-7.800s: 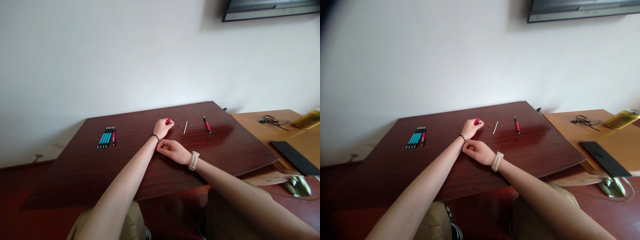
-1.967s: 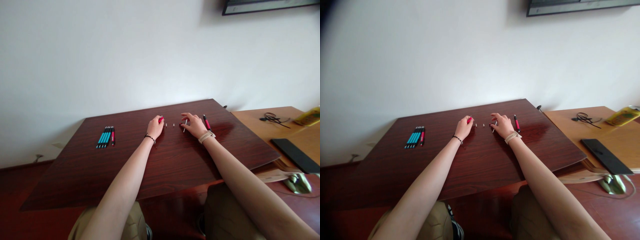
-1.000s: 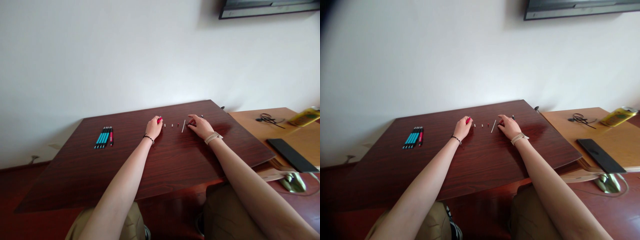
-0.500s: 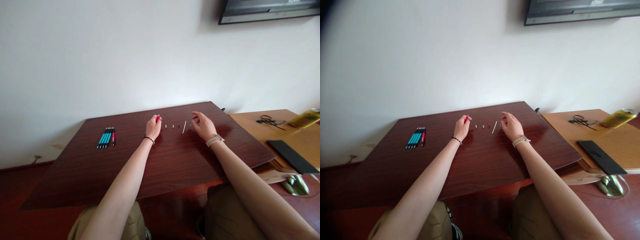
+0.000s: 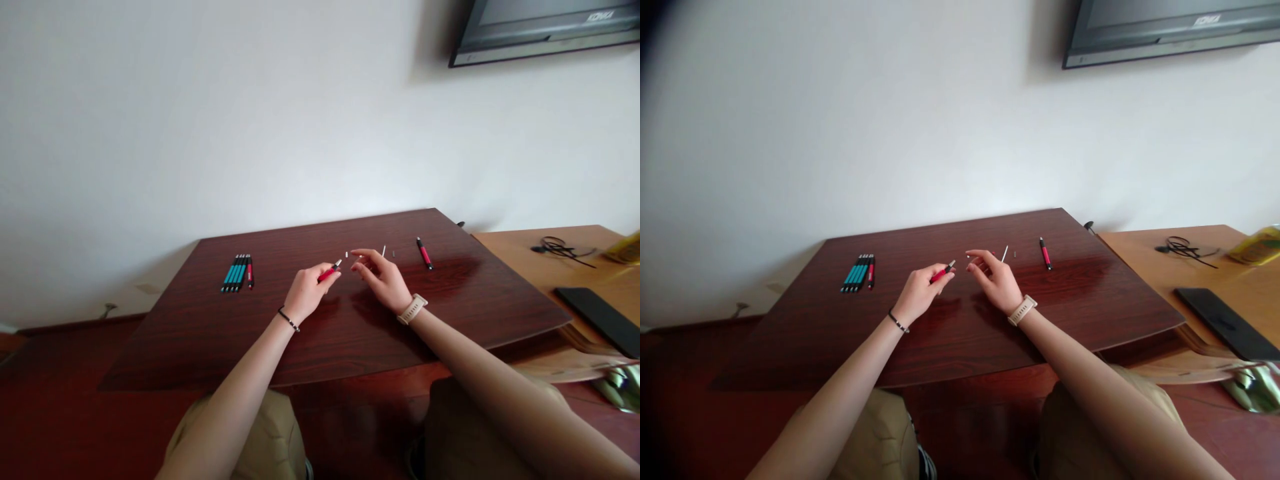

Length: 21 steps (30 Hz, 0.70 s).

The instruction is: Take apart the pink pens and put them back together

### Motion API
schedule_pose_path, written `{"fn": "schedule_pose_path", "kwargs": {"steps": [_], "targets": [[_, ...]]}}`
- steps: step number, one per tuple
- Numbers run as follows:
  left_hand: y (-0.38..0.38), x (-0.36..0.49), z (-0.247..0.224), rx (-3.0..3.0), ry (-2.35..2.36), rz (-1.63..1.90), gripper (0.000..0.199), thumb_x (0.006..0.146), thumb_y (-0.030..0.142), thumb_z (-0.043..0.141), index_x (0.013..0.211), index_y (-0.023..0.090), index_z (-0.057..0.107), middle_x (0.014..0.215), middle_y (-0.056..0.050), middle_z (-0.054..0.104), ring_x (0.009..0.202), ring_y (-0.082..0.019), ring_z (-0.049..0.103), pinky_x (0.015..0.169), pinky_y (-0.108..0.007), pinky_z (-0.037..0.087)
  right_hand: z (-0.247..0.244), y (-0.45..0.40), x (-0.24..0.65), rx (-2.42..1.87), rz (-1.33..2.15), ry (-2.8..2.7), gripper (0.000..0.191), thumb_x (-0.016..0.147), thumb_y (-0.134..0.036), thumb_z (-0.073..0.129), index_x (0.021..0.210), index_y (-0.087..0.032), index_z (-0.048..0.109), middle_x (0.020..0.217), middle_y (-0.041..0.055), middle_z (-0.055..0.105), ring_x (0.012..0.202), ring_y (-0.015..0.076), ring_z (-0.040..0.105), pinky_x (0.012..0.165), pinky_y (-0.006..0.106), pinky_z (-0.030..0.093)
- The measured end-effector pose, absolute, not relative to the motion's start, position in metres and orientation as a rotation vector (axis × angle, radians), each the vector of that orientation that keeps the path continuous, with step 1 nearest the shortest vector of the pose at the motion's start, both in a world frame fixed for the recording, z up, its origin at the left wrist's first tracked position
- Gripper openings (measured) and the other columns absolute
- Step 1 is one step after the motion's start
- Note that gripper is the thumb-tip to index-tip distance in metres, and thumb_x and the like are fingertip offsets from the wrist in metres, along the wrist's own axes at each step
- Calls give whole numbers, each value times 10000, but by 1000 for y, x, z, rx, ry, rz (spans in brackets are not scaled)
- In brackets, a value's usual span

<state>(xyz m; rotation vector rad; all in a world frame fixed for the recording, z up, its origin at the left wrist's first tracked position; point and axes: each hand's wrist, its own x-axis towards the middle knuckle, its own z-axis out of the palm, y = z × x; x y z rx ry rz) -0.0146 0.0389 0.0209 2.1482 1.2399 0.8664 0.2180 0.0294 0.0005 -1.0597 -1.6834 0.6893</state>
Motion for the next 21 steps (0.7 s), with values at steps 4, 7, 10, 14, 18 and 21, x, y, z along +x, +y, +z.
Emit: {"fn": "schedule_pose_path", "kwargs": {"steps": [4, 7, 10, 14, 18, 21], "targets": [[26, -19, 8, 2200, 1199, 808, 257, 1032, 436, 613, 1065, 263, 801, 996, -37, 819, 873, -221, 742, 833, -293, 523, -10, 23, 206, -992, 896, -1733, 293, 1013, -495, 659, 1203, -277, 708, 970, 32, 763, 891, 231, 709, 845, 375, 571], [23, -17, 1, 2143, 1167, 797, 233, 1029, 410, 617, 1085, 275, 799, 1062, -48, 824, 938, -234, 761, 872, -309, 546, -14, 25, 208, -956, 1043, -1690, 299, 969, -542, 718, 989, -244, 717, 899, 32, 753, 801, 210, 695, 772, 358, 576], [24, -14, -2, 2038, 1134, 894, 212, 1011, 382, 645, 1144, 271, 768, 1138, -53, 811, 977, -220, 762, 891, -305, 565, -15, 27, 210, -920, 1162, -1616, 334, 940, -559, 754, 996, -234, 706, 868, 33, 755, 759, 200, 698, 734, 351, 588], [28, -11, -4, 1933, 1136, 1018, 185, 1006, 372, 647, 1126, 253, 722, 1096, -50, 796, 952, -196, 752, 890, -297, 569, -19, 28, 209, -889, 1279, -1506, 333, 940, -542, 765, 1025, -229, 686, 928, 58, 794, 817, 209, 749, 756, 351, 612], [32, -8, -4, 1911, 1141, 1019, 159, 1024, 372, 608, 1067, 256, 707, 1040, -42, 784, 926, -191, 740, 880, -305, 563, -21, 31, 209, -887, 1325, -1467, 305, 942, -507, 774, 1063, -240, 689, 968, 62, 813, 865, 219, 774, 787, 358, 622], [32, -6, -3, 1908, 1116, 994, 152, 1025, 379, 612, 1045, 263, 708, 974, -27, 776, 890, -190, 733, 858, -305, 555, -24, 34, 209, -896, 1298, -1487, 310, 916, -502, 807, 1063, -245, 713, 959, 51, 812, 875, 225, 776, 815, 370, 626]]}}
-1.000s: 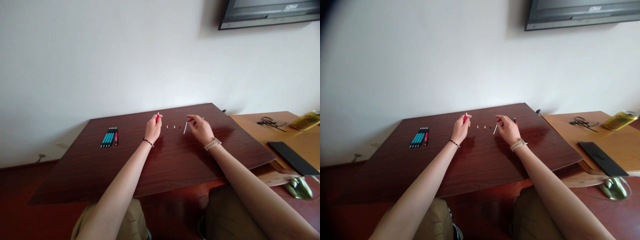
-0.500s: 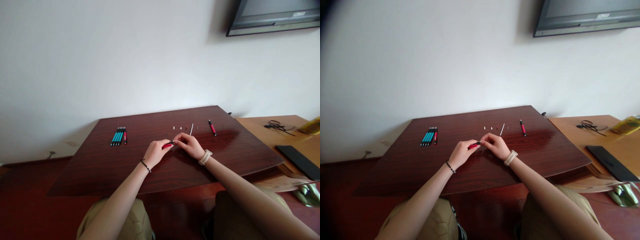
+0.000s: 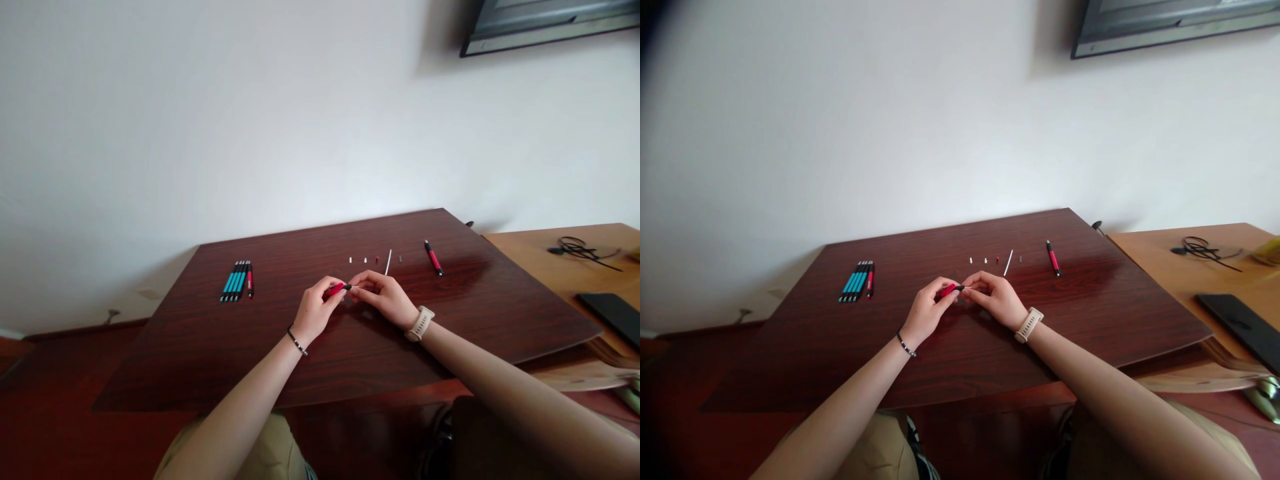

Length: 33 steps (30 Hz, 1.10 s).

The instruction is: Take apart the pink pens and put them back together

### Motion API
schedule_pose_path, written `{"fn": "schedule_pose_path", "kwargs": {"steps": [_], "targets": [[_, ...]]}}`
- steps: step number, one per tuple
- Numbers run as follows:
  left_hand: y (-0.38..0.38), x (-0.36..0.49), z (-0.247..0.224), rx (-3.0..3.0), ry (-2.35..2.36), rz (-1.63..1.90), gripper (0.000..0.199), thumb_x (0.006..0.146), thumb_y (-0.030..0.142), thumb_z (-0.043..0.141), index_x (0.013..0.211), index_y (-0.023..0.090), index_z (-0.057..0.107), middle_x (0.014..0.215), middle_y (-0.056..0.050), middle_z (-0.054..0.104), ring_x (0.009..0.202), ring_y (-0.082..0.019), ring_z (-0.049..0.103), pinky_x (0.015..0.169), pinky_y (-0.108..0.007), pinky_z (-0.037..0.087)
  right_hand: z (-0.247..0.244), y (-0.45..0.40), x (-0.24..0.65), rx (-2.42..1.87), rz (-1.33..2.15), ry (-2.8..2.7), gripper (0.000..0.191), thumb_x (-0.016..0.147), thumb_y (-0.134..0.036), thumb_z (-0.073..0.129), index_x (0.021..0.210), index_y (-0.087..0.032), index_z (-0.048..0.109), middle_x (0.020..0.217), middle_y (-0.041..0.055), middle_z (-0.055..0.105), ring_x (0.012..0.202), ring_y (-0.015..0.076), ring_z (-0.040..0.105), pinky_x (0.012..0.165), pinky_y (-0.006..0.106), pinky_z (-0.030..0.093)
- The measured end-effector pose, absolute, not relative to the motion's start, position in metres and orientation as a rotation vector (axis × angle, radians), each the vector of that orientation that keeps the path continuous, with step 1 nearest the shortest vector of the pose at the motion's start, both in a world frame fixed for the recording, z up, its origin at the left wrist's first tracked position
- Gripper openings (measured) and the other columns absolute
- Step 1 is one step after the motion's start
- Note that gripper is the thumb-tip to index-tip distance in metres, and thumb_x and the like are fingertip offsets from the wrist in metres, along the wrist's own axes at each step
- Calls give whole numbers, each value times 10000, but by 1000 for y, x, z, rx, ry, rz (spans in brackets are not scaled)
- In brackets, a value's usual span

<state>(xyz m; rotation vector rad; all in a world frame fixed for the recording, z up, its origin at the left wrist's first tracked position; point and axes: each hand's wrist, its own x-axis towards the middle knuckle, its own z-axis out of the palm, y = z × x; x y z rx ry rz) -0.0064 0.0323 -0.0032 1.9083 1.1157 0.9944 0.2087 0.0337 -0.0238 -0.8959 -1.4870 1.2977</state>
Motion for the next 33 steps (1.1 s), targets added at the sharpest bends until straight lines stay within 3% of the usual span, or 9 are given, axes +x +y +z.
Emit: {"fn": "schedule_pose_path", "kwargs": {"steps": [7, 12, 16, 19, 21, 23, 26, 33], "targets": [[31, -8, -2, 1884, 1157, 954, 214, 1016, 408, 643, 891, 240, 686, 844, 1, 766, 823, -183, 707, 819, -284, 524, -27, 34, 209, -875, 1280, -1469, 296, 922, -496, 811, 972, -217, 724, 896, 46, 801, 811, 193, 762, 752, 323, 616], [30, -11, -3, 1870, 1113, 966, 343, 1025, 459, 640, 797, 207, 688, 806, -6, 768, 810, -183, 694, 834, -281, 498, -27, 32, 209, -855, 1297, -1435, 365, 884, -535, 840, 955, -195, 730, 881, 60, 804, 778, 185, 755, 724, 314, 619], [30, -10, -4, 1848, 1103, 935, 530, 1067, 535, 539, 675, 192, 642, 650, -10, 687, 672, -167, 631, 784, -284, 475, -26, 32, 208, -826, 1302, -1438, 391, 866, -554, 852, 944, -191, 731, 886, 66, 810, 766, 185, 756, 724, 320, 623], [31, -9, -7, 1832, 1131, 954, 482, 1060, 545, 539, 777, 185, 688, 612, 11, 612, 606, -155, 550, 703, -284, 439, -26, 33, 208, -833, 1291, -1419, 390, 851, -552, 866, 944, -196, 734, 882, 65, 812, 779, 192, 761, 735, 326, 623], [32, -10, -9, 1850, 1147, 1021, 330, 1016, 499, 627, 969, 185, 719, 734, 8, 645, 688, -160, 562, 727, -279, 437, -26, 34, 209, -847, 1274, -1391, 395, 837, -552, 876, 943, -198, 735, 867, 62, 810, 786, 198, 764, 745, 333, 624], [33, -11, -10, 1874, 1147, 1075, 253, 978, 438, 682, 1040, 193, 689, 847, 2, 657, 778, -163, 567, 772, -275, 439, -27, 35, 209, -860, 1267, -1363, 404, 823, -553, 885, 942, -197, 734, 857, 61, 808, 782, 201, 764, 748, 336, 623], [34, -12, -12, 1860, 1122, 1094, 226, 984, 413, 669, 950, 194, 626, 861, 8, 626, 801, -152, 544, 790, -270, 428, -28, 36, 209, -868, 1273, -1349, 409, 817, -546, 890, 948, -193, 734, 861, 67, 815, 779, 198, 765, 741, 329, 617], [36, -9, -18, 1620, 1016, 1037, 445, 1010, 586, 593, 825, 181, 593, 722, 15, 524, 603, -111, 412, 577, -259, 310, -29, 36, 208, -849, 1274, -1356, 402, 822, -536, 887, 966, -193, 736, 885, 74, 821, 791, 199, 767, 741, 328, 610]]}}
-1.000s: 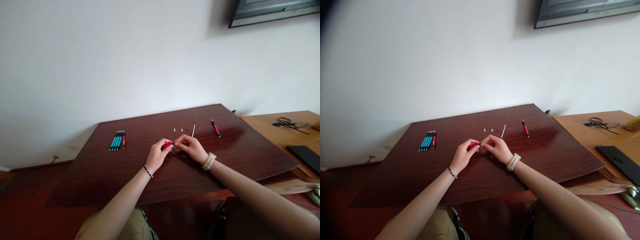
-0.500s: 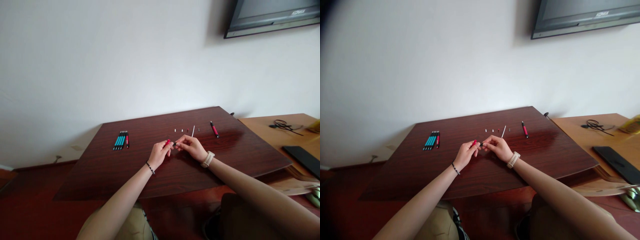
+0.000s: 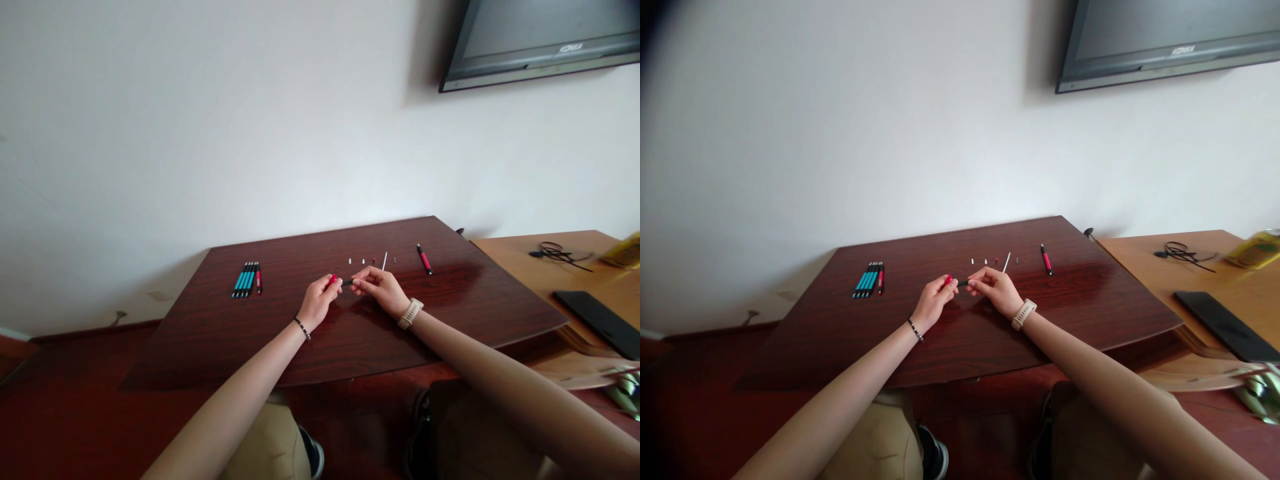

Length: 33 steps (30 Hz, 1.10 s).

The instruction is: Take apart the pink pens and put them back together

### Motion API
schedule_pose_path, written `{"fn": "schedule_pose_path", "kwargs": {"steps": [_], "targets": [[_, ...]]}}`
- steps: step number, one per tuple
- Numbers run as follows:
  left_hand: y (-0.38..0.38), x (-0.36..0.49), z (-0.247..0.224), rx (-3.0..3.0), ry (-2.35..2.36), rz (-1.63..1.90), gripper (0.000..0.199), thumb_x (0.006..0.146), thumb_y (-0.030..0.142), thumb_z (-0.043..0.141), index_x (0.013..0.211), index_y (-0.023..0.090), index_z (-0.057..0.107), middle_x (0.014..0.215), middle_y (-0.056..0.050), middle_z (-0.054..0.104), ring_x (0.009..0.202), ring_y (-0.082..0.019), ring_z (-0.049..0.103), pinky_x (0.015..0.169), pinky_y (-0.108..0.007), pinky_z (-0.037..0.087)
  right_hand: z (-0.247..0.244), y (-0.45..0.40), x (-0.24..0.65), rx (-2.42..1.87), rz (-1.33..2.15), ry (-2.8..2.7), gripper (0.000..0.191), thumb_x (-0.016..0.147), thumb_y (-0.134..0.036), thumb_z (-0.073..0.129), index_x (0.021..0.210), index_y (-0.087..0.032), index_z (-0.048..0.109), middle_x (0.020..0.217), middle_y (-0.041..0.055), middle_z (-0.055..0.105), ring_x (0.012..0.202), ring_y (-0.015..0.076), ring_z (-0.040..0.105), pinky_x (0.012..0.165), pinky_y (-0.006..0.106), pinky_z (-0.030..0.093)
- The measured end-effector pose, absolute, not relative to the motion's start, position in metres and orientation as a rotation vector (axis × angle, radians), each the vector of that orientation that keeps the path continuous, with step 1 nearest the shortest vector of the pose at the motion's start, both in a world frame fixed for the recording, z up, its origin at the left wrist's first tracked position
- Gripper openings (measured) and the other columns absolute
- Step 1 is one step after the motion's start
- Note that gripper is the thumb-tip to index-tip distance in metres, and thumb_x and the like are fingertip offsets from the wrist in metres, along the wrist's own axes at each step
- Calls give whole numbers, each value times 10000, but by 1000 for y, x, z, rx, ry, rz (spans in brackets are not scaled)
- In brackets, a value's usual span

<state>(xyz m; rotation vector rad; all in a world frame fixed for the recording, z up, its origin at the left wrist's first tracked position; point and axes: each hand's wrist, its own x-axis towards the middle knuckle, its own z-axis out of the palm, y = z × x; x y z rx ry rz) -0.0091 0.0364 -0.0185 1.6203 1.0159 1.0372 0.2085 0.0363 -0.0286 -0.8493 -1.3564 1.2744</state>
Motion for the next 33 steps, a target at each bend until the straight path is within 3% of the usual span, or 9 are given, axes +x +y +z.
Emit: {"fn": "schedule_pose_path", "kwargs": {"steps": [7, 13, 17, 23, 28, 33], "targets": [[33, -10, -14, 1634, 988, 1075, 306, 971, 487, 660, 914, 195, 585, 731, 34, 516, 643, -113, 441, 610, -235, 351, -31, 38, 208, -834, 1285, -1316, 389, 818, -524, 894, 960, -201, 730, 877, 64, 818, 790, 195, 764, 757, 332, 616], [36, -8, -18, 1588, 1010, 1089, 453, 1009, 565, 587, 788, 170, 597, 769, -10, 561, 659, -117, 466, 615, -246, 373, -32, 38, 208, -831, 1275, -1347, 385, 832, -533, 880, 969, -206, 730, 881, 62, 818, 794, 199, 764, 763, 342, 618], [36, -9, -19, 1634, 990, 1089, 369, 1007, 544, 616, 900, 193, 589, 700, 40, 476, 615, -110, 419, 592, -240, 334, -34, 39, 209, -838, 1279, -1340, 371, 833, -514, 884, 972, -205, 732, 885, 57, 818, 795, 190, 764, 756, 324, 611], [39, -7, -21, 1596, 1072, 1104, 425, 1005, 583, 594, 859, 185, 599, 815, -23, 613, 728, -146, 558, 672, -251, 435, -36, 39, 209, -832, 1280, -1383, 361, 865, -507, 860, 1002, -201, 727, 902, 63, 819, 818, 197, 770, 760, 325, 611], [37, -9, -17, 1697, 1103, 1083, 432, 1023, 582, 577, 857, 186, 617, 723, 14, 566, 633, -126, 490, 623, -251, 399, -35, 38, 208, -850, 1277, -1369, 369, 862, -510, 862, 1000, -200, 716, 914, 64, 818, 821, 192, 767, 771, 322, 612], [38, -10, -20, 1687, 1089, 1105, 393, 1012, 566, 604, 893, 191, 612, 806, -3, 624, 729, -144, 577, 709, -254, 480, -33, 38, 209, -880, 1273, -1354, 415, 834, -550, 870, 991, -203, 705, 905, 67, 813, 802, 199, 763, 771, 339, 621]]}}
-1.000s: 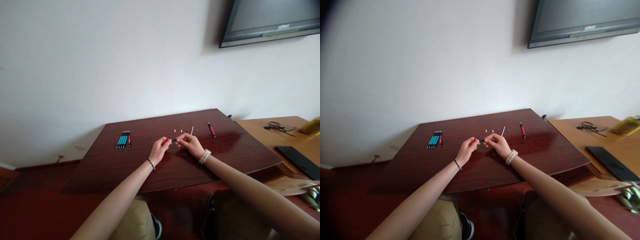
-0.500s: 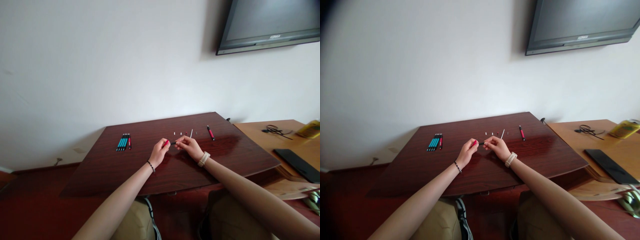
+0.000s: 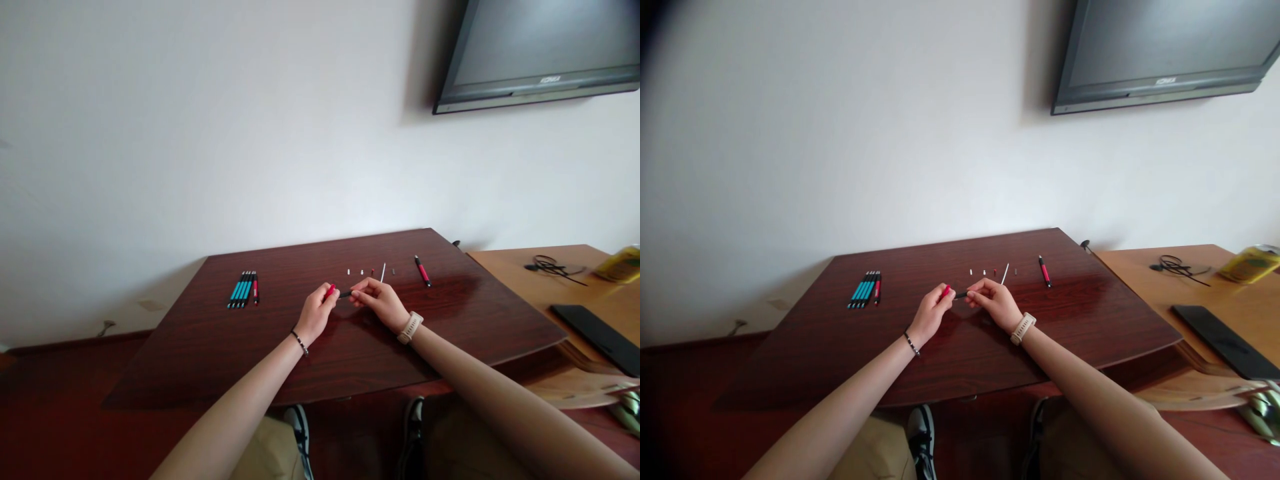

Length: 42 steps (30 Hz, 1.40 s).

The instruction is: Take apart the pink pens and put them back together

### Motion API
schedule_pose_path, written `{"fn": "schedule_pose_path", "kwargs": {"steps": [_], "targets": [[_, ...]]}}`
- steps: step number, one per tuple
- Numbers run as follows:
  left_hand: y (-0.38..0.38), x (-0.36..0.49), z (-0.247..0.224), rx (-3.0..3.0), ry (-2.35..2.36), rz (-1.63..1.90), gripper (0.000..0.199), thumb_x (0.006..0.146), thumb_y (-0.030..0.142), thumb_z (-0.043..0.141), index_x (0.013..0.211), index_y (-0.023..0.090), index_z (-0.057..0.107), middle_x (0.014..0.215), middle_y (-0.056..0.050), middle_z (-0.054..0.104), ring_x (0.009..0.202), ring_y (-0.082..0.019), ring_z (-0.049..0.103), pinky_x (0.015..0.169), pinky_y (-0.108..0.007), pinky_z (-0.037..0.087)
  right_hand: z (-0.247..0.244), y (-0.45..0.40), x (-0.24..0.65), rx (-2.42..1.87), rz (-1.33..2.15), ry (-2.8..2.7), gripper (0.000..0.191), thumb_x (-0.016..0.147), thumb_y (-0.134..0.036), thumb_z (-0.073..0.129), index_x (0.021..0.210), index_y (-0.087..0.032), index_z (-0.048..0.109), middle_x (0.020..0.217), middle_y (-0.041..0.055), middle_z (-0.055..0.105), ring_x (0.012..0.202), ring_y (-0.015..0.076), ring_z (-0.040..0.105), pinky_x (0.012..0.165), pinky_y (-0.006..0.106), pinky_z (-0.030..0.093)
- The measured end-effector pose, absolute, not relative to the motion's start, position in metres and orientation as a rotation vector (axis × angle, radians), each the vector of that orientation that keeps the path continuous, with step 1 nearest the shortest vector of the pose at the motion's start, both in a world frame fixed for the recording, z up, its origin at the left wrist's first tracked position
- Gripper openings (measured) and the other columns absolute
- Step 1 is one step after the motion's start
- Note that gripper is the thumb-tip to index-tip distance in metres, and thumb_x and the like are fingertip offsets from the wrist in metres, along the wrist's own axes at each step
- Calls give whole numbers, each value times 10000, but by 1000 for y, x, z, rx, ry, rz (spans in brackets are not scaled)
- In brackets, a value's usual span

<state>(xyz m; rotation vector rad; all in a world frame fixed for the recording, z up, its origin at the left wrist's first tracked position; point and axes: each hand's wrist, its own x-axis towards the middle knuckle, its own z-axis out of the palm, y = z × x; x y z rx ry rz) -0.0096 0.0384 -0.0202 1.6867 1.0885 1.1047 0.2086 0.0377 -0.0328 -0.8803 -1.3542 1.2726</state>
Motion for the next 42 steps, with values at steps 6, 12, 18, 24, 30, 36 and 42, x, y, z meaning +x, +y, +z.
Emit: {"fn": "schedule_pose_path", "kwargs": {"steps": [6, 12, 18, 24, 30, 36, 42], "targets": [[44, -9, -27, 1692, 1216, 1124, 442, 1049, 567, 539, 837, 188, 623, 807, -42, 689, 700, -162, 610, 674, -271, 461, -30, 37, 210, -897, 1243, -1349, 379, 865, -536, 845, 998, -216, 691, 924, 60, 798, 814, 196, 746, 797, 348, 618], [37, -10, -15, 1834, 1193, 1122, 385, 1080, 478, 524, 809, 206, 552, 709, 16, 629, 691, -151, 595, 765, -280, 445, -32, 38, 209, -923, 1185, -1487, 326, 922, -507, 786, 1066, -234, 680, 950, 50, 778, 885, 220, 742, 823, 356, 597], [36, -10, -15, 1797, 1099, 1070, 207, 1046, 414, 606, 991, 215, 613, 861, -5, 722, 847, -187, 698, 836, -294, 485, -36, 38, 210, -993, 1077, -1584, 254, 961, -469, 740, 1069, -242, 702, 924, 39, 773, 865, 225, 731, 800, 354, 575], [33, -10, -11, 1780, 1060, 1046, 187, 1030, 405, 624, 1031, 218, 627, 899, -15, 729, 891, -200, 717, 866, -308, 504, -32, 36, 209, -1031, 1013, -1632, 230, 965, -454, 732, 1053, -242, 714, 910, 32, 766, 846, 222, 717, 777, 345, 563], [32, -11, -9, 1788, 1030, 1057, 167, 1010, 372, 655, 1050, 211, 644, 951, -27, 732, 918, -202, 717, 886, -312, 517, -29, 35, 209, -1038, 1002, -1667, 223, 959, -440, 739, 1053, -239, 720, 890, 22, 765, 810, 210, 709, 749, 330, 552], [32, -11, -10, 1864, 1049, 1073, 179, 1014, 386, 658, 1066, 218, 694, 1046, -44, 747, 981, -209, 698, 910, -305, 515, -26, 31, 206, -1014, 1014, -1775, 185, 985, -415, 718, 1066, -249, 729, 876, 23, 797, 812, 226, 754, 791, 354, 571], [32, -10, -8, 1832, 1121, 1145, 227, 1049, 439, 600, 1036, 221, 662, 1023, -33, 730, 954, -195, 670, 888, -287, 494, -24, 29, 204, -1032, 929, -1840, 156, 994, -395, 710, 1053, -253, 736, 864, 15, 789, 803, 223, 743, 782, 348, 562]]}}
